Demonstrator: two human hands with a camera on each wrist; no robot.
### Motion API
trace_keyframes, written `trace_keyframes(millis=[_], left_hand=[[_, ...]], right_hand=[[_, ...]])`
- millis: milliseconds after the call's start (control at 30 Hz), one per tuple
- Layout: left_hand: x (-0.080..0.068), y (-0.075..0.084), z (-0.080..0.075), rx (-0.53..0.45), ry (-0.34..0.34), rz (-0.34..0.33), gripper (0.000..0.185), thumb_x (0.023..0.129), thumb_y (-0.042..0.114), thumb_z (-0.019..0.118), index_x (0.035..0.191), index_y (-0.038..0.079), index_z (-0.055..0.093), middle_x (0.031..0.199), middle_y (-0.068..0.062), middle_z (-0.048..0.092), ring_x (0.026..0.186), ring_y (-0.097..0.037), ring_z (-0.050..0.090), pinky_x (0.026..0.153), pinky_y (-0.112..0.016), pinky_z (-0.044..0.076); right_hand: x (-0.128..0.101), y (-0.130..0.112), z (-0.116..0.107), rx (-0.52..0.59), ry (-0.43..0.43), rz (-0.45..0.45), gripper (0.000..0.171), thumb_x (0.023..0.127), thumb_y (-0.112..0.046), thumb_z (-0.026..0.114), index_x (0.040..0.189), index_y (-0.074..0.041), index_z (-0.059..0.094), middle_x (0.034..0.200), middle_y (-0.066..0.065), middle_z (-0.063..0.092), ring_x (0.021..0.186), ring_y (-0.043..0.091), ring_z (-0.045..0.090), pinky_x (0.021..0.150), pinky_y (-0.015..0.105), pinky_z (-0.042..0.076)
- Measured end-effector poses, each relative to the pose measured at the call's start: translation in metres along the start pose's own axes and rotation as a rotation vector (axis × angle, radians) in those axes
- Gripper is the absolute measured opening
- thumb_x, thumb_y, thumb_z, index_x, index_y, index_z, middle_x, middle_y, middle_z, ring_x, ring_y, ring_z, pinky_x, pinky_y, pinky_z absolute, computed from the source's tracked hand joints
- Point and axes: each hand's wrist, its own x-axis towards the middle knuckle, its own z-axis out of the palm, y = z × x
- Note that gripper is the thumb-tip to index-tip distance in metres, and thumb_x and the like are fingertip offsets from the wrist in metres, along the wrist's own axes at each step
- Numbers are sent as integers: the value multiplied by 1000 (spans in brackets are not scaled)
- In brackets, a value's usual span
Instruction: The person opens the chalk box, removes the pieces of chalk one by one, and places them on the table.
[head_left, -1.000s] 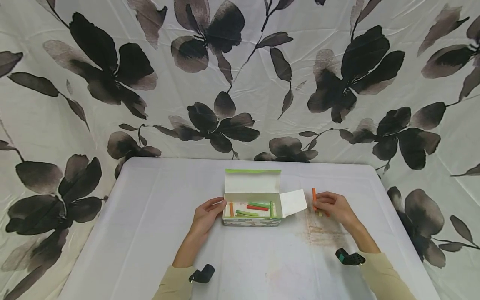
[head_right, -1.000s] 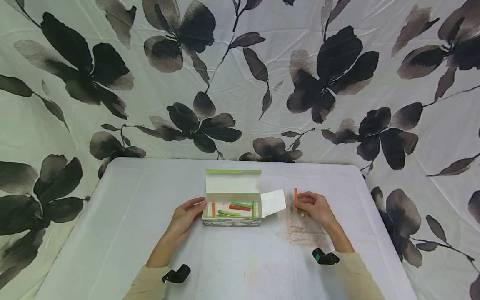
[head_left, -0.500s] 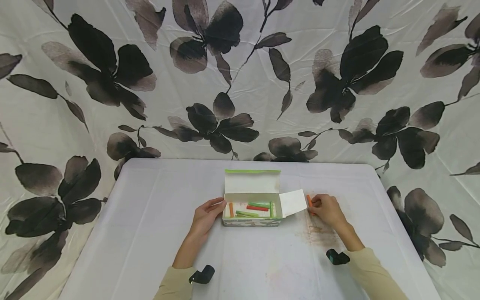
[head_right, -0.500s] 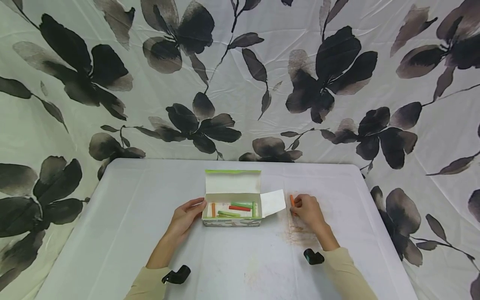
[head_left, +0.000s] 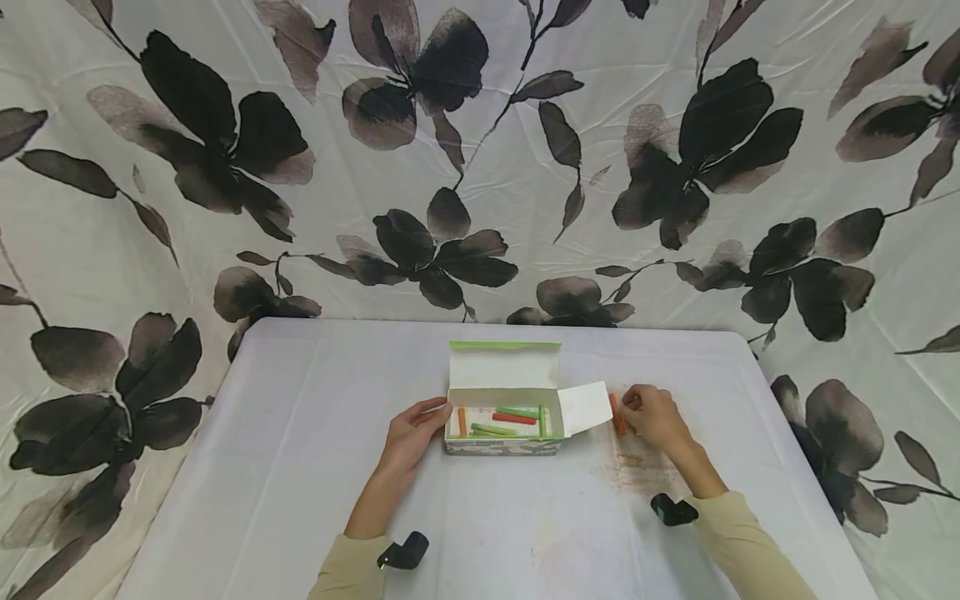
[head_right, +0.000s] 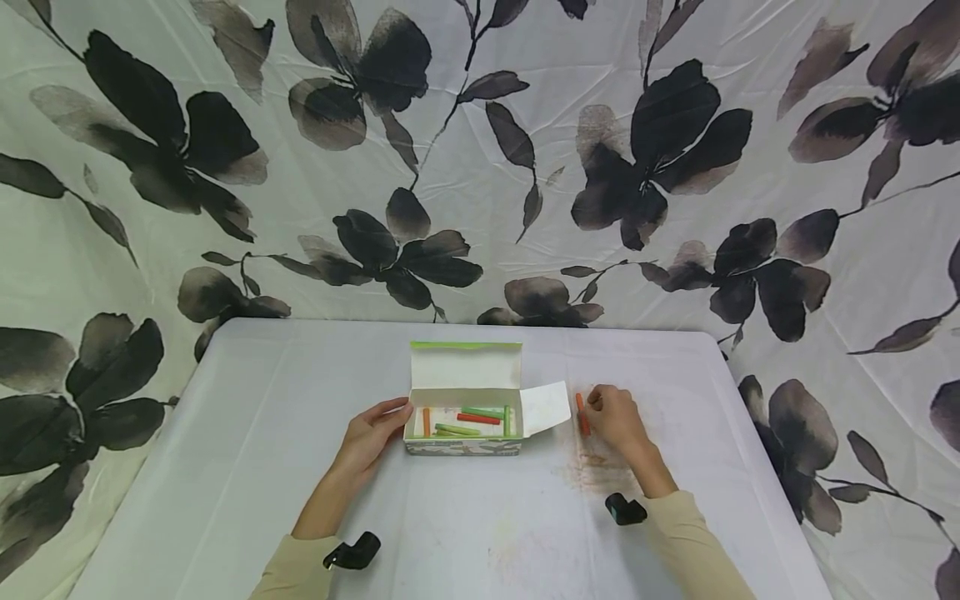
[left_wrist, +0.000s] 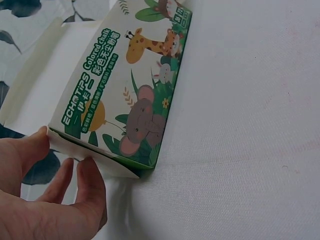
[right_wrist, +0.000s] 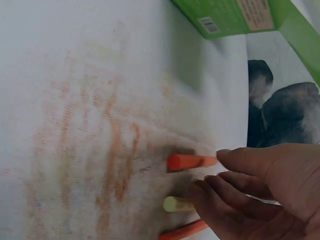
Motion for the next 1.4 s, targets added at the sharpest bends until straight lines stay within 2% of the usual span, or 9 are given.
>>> trace_keyframes(millis=[100, 233, 533, 800, 1033, 1200, 1400], left_hand=[[1, 0, 0, 9, 5, -3, 40, 97, 22, 75, 130, 1, 66, 120, -16, 69, 110, -19, 65, 92, -23, 51], [1, 0, -2, 15, 5, -3, 40, 97, 23, 75, 130, 2, 67, 121, -16, 69, 111, -20, 65, 95, -27, 51], [2, 0, -2, 25, 0, -9, 42, 97, 24, 74, 132, 3, 65, 124, -16, 68, 114, -22, 65, 101, -33, 50], [2, 1, -2, 20, 0, -7, 43, 97, 24, 74, 132, 1, 65, 122, -16, 69, 112, -22, 65, 98, -30, 51], [2, -1, -1, 10, 0, -13, 41, 97, 22, 75, 132, 2, 65, 121, -15, 69, 110, -20, 66, 96, -27, 51], [2, -2, 0, -1, -7, -8, 42, 97, 22, 75, 132, 1, 65, 121, -15, 69, 110, -20, 66, 94, -25, 52], [2, -2, 0, 8, -2, -12, 42, 97, 23, 75, 132, 3, 65, 122, -15, 69, 113, -21, 65, 98, -29, 51]], right_hand=[[1, -4, -7, 21, 16, -21, 15, 97, -3, 67, 100, 12, 67, 89, 23, 72, 74, 32, 70, 64, 43, 58], [4, -11, -16, 23, 47, -50, 16, 97, -6, 68, 99, 10, 69, 91, 22, 73, 84, 37, 71, 72, 49, 58], [11, -34, -34, 100, 71, -109, 15, 99, -7, 68, 98, 8, 70, 83, 19, 73, 73, 33, 71, 61, 31, 56], [17, -56, -41, 117, 62, -141, 17, 100, -11, 68, 102, 5, 71, 87, 18, 74, 72, 22, 71, 66, 33, 58], [19, -76, -35, 120, 34, -198, 14, 99, -11, 70, 101, 3, 73, 89, 15, 74, 81, 28, 72, 72, 37, 57], [21, -87, -25, 110, 13, -228, 12, 97, -12, 73, 99, 0, 74, 87, 8, 74, 82, 24, 70, 73, 37, 55], [25, -99, -8, 119, -50, -269, 10, 95, -12, 75, 98, -2, 75, 86, 4, 74, 80, 19, 69, 76, 35, 56]])
